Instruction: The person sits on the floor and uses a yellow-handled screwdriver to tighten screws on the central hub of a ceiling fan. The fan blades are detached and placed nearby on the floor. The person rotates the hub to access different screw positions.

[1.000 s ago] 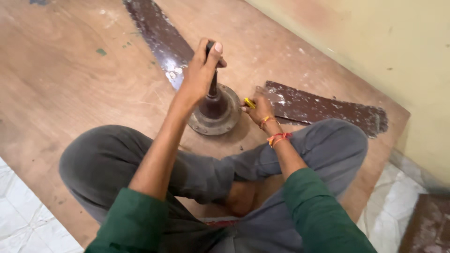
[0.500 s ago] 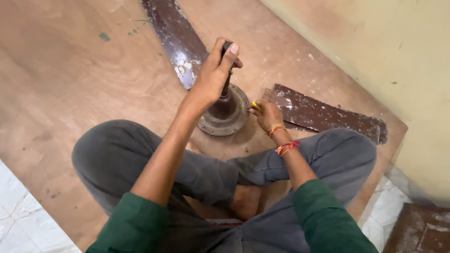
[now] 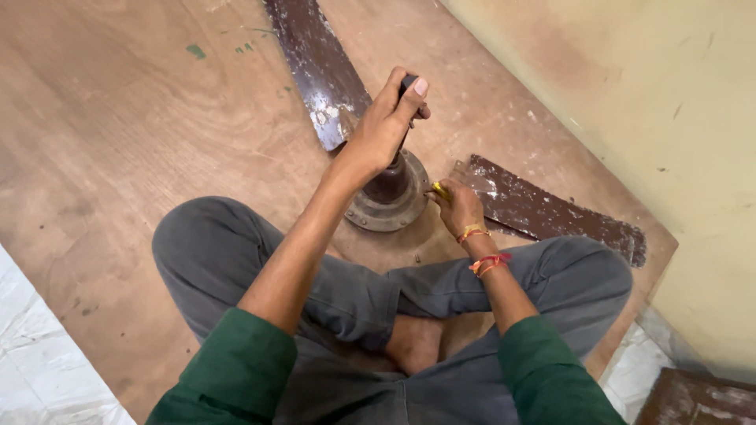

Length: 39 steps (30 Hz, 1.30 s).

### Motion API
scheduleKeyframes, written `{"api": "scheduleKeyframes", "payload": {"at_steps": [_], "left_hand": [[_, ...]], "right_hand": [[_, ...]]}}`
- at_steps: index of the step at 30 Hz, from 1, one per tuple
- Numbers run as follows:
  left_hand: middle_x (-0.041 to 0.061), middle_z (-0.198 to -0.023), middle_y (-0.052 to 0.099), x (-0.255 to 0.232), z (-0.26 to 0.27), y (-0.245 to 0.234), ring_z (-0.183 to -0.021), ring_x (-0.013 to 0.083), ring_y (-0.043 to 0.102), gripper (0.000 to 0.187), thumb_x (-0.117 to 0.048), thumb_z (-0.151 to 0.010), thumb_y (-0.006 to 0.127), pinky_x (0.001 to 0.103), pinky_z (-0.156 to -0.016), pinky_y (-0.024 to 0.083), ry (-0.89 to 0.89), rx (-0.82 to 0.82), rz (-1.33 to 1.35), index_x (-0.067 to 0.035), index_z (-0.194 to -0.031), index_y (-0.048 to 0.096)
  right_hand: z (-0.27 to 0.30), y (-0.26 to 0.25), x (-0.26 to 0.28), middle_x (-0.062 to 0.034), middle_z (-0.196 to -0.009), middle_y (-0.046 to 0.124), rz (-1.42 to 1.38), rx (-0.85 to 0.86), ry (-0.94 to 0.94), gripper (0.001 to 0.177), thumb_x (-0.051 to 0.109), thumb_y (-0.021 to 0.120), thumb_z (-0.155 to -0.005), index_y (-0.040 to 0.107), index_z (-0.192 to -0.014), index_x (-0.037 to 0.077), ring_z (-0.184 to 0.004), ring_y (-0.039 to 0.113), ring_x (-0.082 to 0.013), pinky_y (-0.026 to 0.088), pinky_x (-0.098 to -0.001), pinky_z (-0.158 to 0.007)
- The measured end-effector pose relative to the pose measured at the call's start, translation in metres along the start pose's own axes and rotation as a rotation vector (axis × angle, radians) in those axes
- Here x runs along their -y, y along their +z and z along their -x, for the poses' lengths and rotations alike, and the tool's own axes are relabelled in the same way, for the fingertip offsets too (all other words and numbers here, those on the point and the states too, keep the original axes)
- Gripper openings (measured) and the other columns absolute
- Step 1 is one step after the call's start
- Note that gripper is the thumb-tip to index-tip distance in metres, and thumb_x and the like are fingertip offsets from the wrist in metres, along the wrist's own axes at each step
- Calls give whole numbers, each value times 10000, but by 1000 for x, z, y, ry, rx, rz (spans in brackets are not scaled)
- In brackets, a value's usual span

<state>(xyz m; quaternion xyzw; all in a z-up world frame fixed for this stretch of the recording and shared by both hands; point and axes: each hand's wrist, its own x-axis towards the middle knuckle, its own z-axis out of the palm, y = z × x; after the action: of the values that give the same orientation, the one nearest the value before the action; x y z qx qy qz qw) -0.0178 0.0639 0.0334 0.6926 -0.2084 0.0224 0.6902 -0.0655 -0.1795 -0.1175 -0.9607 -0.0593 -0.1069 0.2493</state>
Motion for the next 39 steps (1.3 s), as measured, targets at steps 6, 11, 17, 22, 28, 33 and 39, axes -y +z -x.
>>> {"api": "scheduleKeyframes", "payload": {"at_steps": [6, 11, 17, 22, 28, 33, 39], "left_hand": [[44, -904, 665, -4, -5, 6, -836, 155, 566, 420, -510, -1063, 410, 325, -791, 492, -40, 13, 16, -105, -1126, 504], [43, -914, 660, -3, -8, 9, -837, 158, 568, 437, -524, -1054, 409, 327, -794, 494, -54, 11, 32, -102, -1114, 507], [53, -927, 669, 2, -15, 14, -898, 171, 586, 450, -527, -1069, 421, 330, -874, 480, -6, 27, 13, -87, -1098, 508], [57, -933, 671, 2, -11, 15, -915, 173, 597, 465, -539, -1063, 421, 333, -889, 478, 8, 16, 20, -86, -1119, 511], [74, -925, 681, 1, -15, 14, -938, 181, 612, 500, -559, -1060, 423, 341, -932, 473, 11, 0, 47, -72, -1118, 520], [77, -934, 681, -1, -12, 11, -959, 194, 628, 527, -581, -1050, 421, 355, -960, 473, -13, -4, 43, -66, -1109, 522], [73, -966, 678, -6, -10, 15, -992, 195, 621, 548, -600, -1052, 402, 355, -984, 467, -15, 8, 40, -70, -1115, 529]], "right_hand": [[-3, -1, -1, -160, -964, 722, 97, 49, -20, 240, 327, 740, -930, 717, -999, 98, -912, 672, -407, 527, -495, -742], [-11, -5, -1, -146, -1011, 710, 122, 144, -102, 170, 246, 704, -913, 717, -1016, 111, -923, 675, -394, 533, -483, -749], [-20, -7, 3, -121, -1078, 680, 278, 242, -218, 92, 134, 655, -931, 679, -1013, 101, -936, 687, -364, 541, -479, -745], [-17, -5, 8, -122, -1039, 678, 272, 216, -123, 100, 122, 658, -910, 675, -1004, 95, -917, 684, -363, 539, -482, -741], [-11, -6, 12, -108, -1010, 674, 253, 148, -156, 92, 100, 658, -894, 686, -980, 114, -909, 682, -356, 540, -472, -727], [-14, -12, 12, -77, -1015, 671, 257, 244, -194, 213, 20, 615, -873, 703, -1021, 145, -870, 688, -337, 535, -464, -689], [-17, -11, 3, -116, -1017, 656, 239, 232, -291, 157, 78, 645, -897, 684, -1049, 91, -838, 680, -368, 528, -474, -669]]}}
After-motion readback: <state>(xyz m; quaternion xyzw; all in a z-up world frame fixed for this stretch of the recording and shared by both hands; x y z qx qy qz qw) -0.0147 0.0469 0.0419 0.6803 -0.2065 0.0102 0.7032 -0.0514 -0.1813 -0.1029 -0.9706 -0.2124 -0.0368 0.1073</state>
